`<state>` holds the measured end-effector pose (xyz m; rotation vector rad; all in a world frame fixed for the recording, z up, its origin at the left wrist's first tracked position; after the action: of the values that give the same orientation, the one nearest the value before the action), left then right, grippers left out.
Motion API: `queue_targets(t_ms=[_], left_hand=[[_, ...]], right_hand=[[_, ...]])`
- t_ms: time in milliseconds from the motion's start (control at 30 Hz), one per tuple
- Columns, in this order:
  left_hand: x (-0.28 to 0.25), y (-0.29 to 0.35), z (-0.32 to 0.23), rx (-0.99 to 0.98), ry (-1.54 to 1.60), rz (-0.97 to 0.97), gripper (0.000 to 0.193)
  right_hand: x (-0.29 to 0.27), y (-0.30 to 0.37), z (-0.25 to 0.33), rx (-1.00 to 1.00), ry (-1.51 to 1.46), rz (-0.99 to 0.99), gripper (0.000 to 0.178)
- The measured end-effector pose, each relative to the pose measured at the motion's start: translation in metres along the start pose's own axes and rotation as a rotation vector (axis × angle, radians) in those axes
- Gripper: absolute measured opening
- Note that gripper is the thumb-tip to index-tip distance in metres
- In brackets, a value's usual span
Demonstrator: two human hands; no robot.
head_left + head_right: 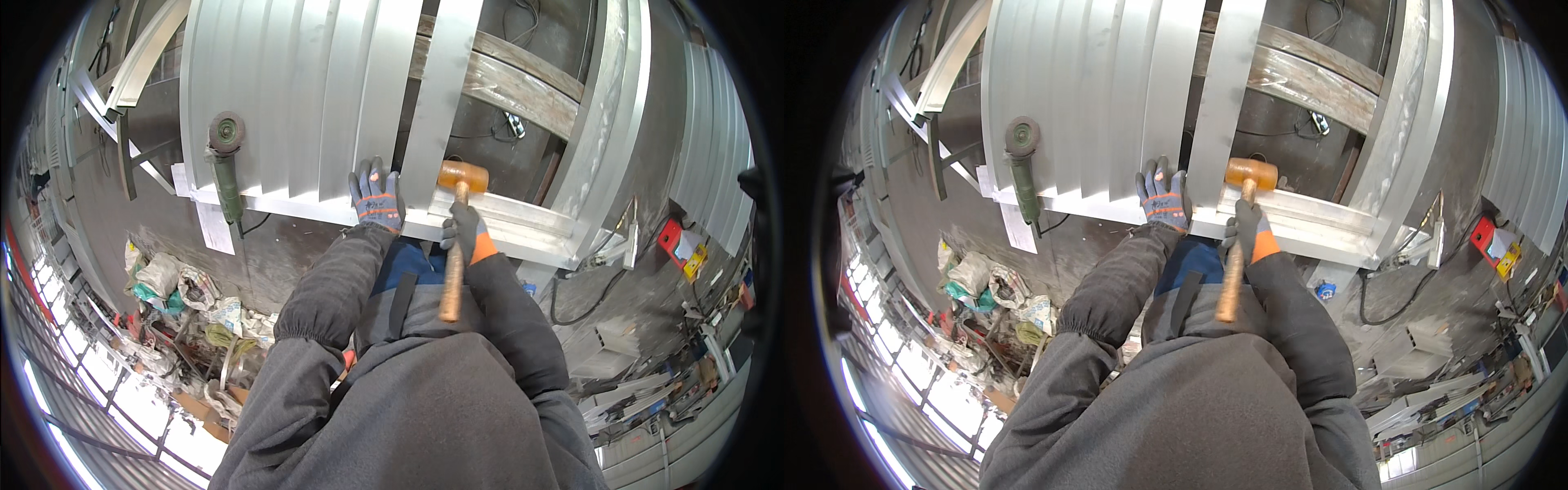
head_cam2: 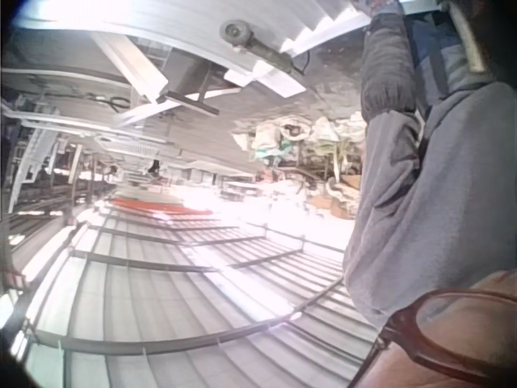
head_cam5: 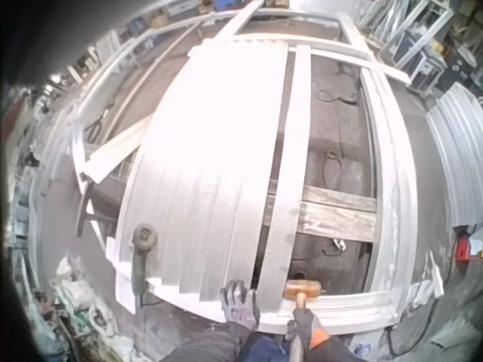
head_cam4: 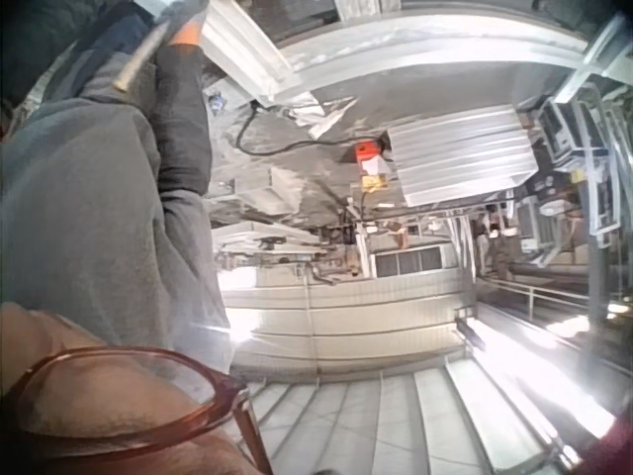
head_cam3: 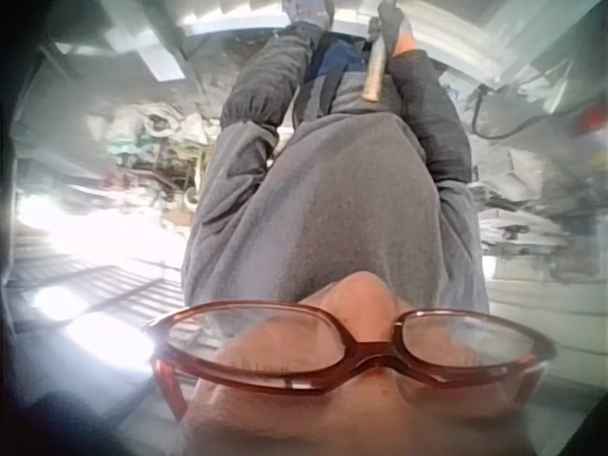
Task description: The person aligns and tack-welds aluminum frame components on a workbench, then uses a rubber mallet to tap and adjust the joints. The person repeatedly repositions the frame and continues welding and hammering to assemble the structure.
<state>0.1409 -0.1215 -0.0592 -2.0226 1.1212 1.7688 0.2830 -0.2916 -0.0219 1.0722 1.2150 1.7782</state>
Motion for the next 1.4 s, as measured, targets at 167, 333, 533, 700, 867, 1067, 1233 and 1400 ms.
queue_targets(t_ms=[167, 333, 533, 700, 867, 1067, 1233, 1400], left_hand=[[-0.001, 0.003, -0.001, 0.035, -0.007, -0.088, 0.039], [-0.006, 0.003, -0.002, 0.035, -0.01, -0.034, 0.045], [-0.006, 0.002, -0.004, 0.043, 0.001, -0.088, 0.046], [-0.026, -0.011, 0.0, 0.0, 0.145, -0.165, 0.043], [-0.05, -0.081, 0.022, -0.221, 0.374, 0.135, 0.049], [-0.063, -0.124, -0.012, -0.104, 0.153, 0.467, 0.075], [-0.071, -0.147, -0.057, -0.239, 0.119, 0.614, 0.111], [-0.076, -0.166, -0.061, -0.249, 0.076, 0.791, 0.093]], right_hand=[[-0.046, -0.005, 0.019, -0.031, -0.091, -0.268, 0.037], [-0.019, -0.018, 0.002, -0.016, -0.109, -0.308, 0.026], [-0.002, -0.006, 0.007, 0.05, 0.191, 0.017, 0.034], [-0.016, -0.002, 0.013, 0.013, 0.07, 0.044, 0.033], [-0.019, 0.014, 0.015, -0.079, 0.003, -0.004, 0.028], [-0.018, 0.036, 0.018, -0.069, 0.011, -0.014, 0.052], [-0.011, 0.04, 0.005, -0.04, -0.077, 0.0, 0.047], [0.002, 0.043, -0.002, -0.027, -0.112, 0.009, 0.045]])
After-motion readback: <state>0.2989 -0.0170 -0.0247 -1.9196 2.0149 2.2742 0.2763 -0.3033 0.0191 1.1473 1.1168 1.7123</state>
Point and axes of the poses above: each hand's wrist, its own y-axis away from the middle knuckle, its own x-axis out of the palm, z = x × y, the point moved 4 cm from there along -y, towards the middle knuckle, and after that the axes turned 2 degrees about -x, right-handed, at the moved point
